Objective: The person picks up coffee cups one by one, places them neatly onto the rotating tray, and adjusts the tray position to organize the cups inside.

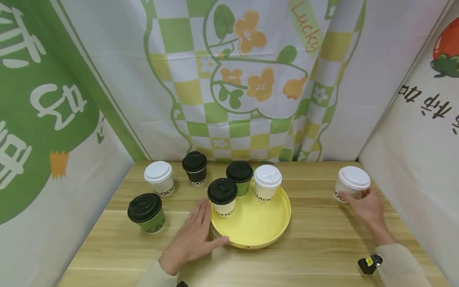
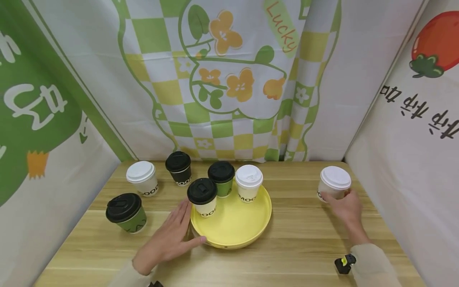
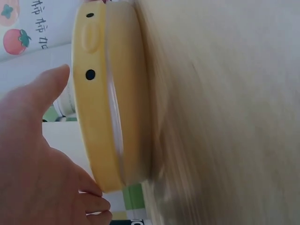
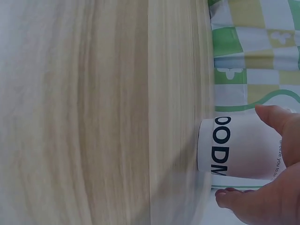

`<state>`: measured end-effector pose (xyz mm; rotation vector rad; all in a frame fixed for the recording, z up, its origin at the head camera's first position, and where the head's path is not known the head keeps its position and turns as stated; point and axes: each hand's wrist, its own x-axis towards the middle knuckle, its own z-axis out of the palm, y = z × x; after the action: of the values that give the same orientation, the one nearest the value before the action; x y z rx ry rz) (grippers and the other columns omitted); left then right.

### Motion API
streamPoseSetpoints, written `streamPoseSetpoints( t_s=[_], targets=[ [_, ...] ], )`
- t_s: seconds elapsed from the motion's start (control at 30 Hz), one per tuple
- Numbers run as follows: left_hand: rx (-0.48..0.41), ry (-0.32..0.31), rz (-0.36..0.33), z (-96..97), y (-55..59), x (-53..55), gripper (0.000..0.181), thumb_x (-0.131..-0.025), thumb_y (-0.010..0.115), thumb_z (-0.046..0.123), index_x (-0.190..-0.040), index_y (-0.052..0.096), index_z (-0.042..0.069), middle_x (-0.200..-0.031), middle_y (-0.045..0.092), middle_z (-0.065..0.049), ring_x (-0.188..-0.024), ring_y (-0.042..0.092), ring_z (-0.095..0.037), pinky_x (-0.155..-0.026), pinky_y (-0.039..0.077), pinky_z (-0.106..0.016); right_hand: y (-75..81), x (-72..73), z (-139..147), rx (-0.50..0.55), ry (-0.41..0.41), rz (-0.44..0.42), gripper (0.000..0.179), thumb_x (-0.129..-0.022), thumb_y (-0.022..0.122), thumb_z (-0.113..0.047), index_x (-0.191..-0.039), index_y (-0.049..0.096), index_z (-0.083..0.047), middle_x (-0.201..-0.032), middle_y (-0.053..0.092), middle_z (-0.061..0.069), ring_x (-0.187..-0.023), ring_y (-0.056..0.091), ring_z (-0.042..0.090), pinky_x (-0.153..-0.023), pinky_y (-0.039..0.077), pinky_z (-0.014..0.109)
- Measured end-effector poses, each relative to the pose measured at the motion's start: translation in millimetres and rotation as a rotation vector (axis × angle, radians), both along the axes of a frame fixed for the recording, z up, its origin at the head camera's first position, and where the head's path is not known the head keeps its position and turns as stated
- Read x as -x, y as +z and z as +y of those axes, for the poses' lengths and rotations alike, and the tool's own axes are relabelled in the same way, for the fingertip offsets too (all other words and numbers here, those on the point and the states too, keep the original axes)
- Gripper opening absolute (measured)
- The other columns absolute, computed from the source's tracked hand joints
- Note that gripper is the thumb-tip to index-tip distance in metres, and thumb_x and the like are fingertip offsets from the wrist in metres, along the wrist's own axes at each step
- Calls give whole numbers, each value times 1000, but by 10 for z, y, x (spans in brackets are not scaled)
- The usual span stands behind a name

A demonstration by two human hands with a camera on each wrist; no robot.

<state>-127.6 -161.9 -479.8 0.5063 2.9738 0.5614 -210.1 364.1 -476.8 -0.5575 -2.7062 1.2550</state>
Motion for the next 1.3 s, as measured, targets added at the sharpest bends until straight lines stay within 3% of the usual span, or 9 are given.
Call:
streamPoseSetpoints(
  t_s=[0.3,0.5,0.67,0.9,1.07,1.17,1.3],
  targets=[
    [16,-65,2,-96,-22,150,118,-95,54,77,-167,7,-4,-176,3,-25,-165,8,-41,-134,17,-56,-113,112,-67,-10,-63,101,87,-93,78,-42,-153,41,9,-146,55,37,-134,54,48,-112,46,59],
    [34,-119,2,-161,-41,223,116,-97,52,76,-167,6,-4,-176,2,-25,-166,8,-40,-135,16,-54,-155,147,-83,-19,-81,156,84,-91,81,-36,-153,43,6,-144,57,35,-132,56,46,-111,46,58],
    [18,-125,-10,-177,-28,241,116,-97,54,75,-167,7,-4,-177,2,-23,-166,8,-40,-135,16,-55,-132,167,-105,-37,-70,143,85,-91,80,-41,-152,44,7,-144,57,36,-131,56,48,-110,46,60],
    [16,-123,-3,-177,-17,238,116,-96,55,74,-167,8,-5,-177,4,-24,-166,10,-40,-135,18,-55,56,62,-261,-111,44,143,88,-91,80,-50,-149,47,7,-140,61,36,-127,60,49,-100,52,58],
    [19,-124,-15,-172,-6,245,116,-96,55,75,-167,7,-5,-177,2,-23,-166,9,-40,-135,16,-55,286,-107,-456,-182,186,189,85,-90,81,-52,-145,52,5,-131,67,34,-118,66,46,-82,54,34],
    [23,-120,-19,-172,-8,254,116,-97,55,75,-167,7,-4,-177,0,-22,-166,8,-39,-135,16,-55,421,-211,-584,-183,265,213,85,-90,82,-51,-147,52,4,-130,69,31,-118,68,43,-80,52,21],
    [27,-119,-17,-173,-18,257,117,-96,55,75,-167,6,-4,-177,1,-22,-166,8,-39,-135,16,-55,562,-328,-776,-150,338,212,85,-90,83,-49,-149,50,3,-135,67,30,-123,68,45,-90,62,31]
  ],
)
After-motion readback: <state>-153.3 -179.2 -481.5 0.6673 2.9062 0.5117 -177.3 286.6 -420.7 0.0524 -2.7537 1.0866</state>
